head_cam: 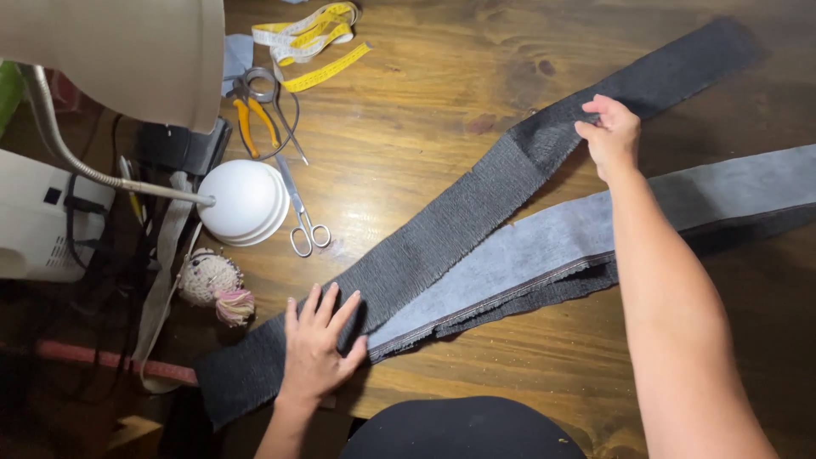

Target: Cutting a strip of fabric with scissors and pinning it to other fabric components on a wooden workbench.

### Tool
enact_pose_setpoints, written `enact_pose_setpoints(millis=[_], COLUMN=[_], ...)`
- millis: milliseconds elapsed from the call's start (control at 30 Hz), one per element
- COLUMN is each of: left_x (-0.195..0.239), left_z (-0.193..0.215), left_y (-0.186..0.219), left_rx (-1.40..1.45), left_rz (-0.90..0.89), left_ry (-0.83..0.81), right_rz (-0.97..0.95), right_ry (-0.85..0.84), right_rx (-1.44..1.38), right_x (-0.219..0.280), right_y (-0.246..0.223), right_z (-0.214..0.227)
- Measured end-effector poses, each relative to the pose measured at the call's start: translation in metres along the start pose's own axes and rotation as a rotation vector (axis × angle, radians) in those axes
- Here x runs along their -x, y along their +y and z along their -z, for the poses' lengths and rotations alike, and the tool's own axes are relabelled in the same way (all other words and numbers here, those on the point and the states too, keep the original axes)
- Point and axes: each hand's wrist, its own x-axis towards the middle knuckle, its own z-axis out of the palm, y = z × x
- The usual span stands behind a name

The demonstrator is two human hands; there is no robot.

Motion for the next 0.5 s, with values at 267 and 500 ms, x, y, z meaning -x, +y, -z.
enact_pose_setpoints(millis=[267, 500], left_x=[0.064, 0.149], left_z=[0.004, 0.031], left_y=[-0.069, -0.164], left_rx=[-0.295, -0.446], left_rz=[0.151, 0.324], left_ry=[0.000, 0.226], right_rz=[0.417, 0.541], right_ry=[-0.509, -0.395], right_rx=[0.553, 0.462], right_x=[0.114, 0.147], right_y=[-0.009, -0.030], right_z=[0.015, 0.040])
